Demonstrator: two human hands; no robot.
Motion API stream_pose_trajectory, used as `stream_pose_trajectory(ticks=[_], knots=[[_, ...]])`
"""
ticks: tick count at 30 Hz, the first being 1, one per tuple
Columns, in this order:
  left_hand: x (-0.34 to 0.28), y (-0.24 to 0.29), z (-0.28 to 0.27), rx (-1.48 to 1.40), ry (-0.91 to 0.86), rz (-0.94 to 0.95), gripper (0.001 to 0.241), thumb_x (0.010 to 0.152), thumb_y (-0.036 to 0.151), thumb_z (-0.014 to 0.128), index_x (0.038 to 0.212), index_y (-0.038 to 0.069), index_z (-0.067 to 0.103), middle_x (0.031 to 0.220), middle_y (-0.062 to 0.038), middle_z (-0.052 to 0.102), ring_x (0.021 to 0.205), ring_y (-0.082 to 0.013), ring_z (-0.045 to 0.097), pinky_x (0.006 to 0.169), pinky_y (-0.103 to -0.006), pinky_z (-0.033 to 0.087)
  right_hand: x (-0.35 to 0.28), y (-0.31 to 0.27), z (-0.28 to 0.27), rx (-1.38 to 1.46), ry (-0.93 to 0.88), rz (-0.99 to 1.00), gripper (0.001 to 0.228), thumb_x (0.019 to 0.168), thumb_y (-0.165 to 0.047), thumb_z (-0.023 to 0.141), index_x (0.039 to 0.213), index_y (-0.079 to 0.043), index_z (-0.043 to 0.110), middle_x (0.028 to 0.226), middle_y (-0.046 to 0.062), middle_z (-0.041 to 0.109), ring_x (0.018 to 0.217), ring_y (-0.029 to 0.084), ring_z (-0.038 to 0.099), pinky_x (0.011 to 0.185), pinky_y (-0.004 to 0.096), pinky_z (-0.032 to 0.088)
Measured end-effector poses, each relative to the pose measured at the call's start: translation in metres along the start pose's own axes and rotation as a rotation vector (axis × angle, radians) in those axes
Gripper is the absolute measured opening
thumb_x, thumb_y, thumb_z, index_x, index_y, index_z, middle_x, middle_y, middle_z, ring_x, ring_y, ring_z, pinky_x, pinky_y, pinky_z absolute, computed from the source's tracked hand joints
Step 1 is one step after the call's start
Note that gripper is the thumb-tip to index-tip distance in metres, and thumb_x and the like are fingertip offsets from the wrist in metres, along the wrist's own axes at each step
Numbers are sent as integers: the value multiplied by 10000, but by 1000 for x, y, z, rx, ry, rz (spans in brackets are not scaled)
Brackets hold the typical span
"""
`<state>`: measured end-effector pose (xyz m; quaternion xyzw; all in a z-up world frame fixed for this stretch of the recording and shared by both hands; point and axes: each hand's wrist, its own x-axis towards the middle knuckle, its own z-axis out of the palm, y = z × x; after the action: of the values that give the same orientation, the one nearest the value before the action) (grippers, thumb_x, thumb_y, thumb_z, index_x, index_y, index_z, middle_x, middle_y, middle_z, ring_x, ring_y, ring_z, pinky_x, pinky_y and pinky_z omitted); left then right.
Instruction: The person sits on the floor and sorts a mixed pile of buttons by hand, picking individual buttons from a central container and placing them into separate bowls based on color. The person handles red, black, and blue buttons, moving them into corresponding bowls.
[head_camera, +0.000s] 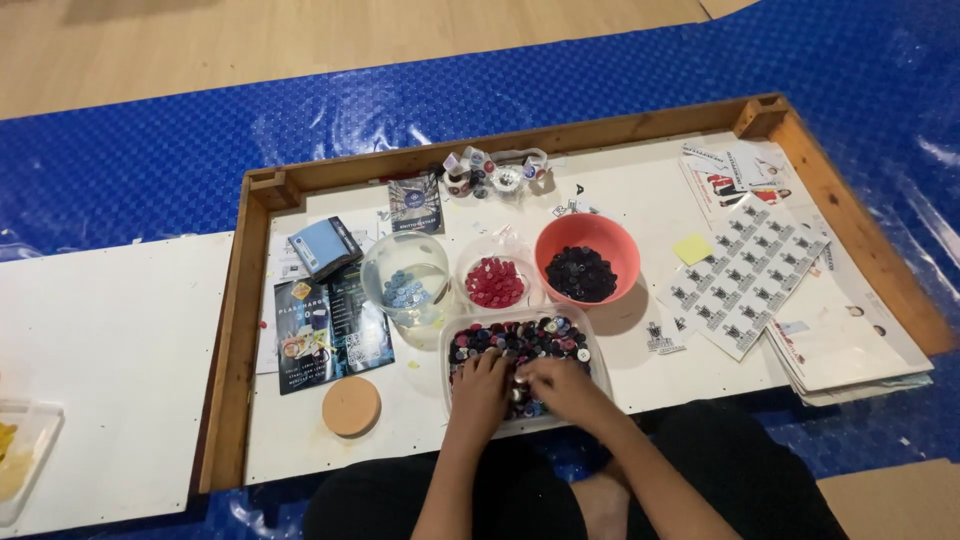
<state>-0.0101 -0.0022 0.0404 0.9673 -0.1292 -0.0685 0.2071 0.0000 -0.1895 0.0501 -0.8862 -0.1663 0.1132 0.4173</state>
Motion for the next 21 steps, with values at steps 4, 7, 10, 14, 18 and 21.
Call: stream_pose_trajectory(ticks=[4,7,10,14,18,21], knots=[[2,0,0,38,-74,-7,369,978,384,637,1293,192,614,1333,-63,593,1338,-341,502,1034,-561,473,19,42,-13,-183,195,123,241,998,-197,569,1144,-196,761,1176,1,758,1084,185,723,982,340,538],[2,0,2,58,-114,-19,393,947,401,679,1271,189,605,1330,-68,585,1339,-342,479,1012,-553,479,28,46,-3,-378,265,97,351,963,-131,572,1275,16,635,1272,223,640,1204,392,641,1044,459,517],[2,-2,4,53,-102,0,410,916,370,726,1256,161,629,1297,-77,606,1258,-337,543,964,-522,524,35,83,35,-545,233,36,479,912,-134,605,1373,-16,552,1274,191,617,1186,375,642,1033,462,524],[1,-1,0,-30,-45,-48,509,861,262,793,1300,135,568,1328,-120,554,1217,-394,586,930,-520,570,27,71,49,-505,166,-49,482,960,-122,513,1427,-6,490,1297,217,595,1256,408,578,1087,471,458],[-3,13,-32,-119,-18,-78,746,852,188,806,1482,89,418,1449,-214,443,1267,-490,541,983,-574,567,15,51,45,-261,72,-178,432,994,-81,436,1406,0,537,1334,227,605,1293,416,553,1111,481,429],[-1,4,-20,-57,-63,-47,826,845,184,786,1560,239,375,1563,-124,366,1333,-491,484,1004,-581,537,0,-1,20,-152,-98,-106,371,1012,-73,461,1328,31,625,1331,267,635,1323,435,553,1129,494,414]])
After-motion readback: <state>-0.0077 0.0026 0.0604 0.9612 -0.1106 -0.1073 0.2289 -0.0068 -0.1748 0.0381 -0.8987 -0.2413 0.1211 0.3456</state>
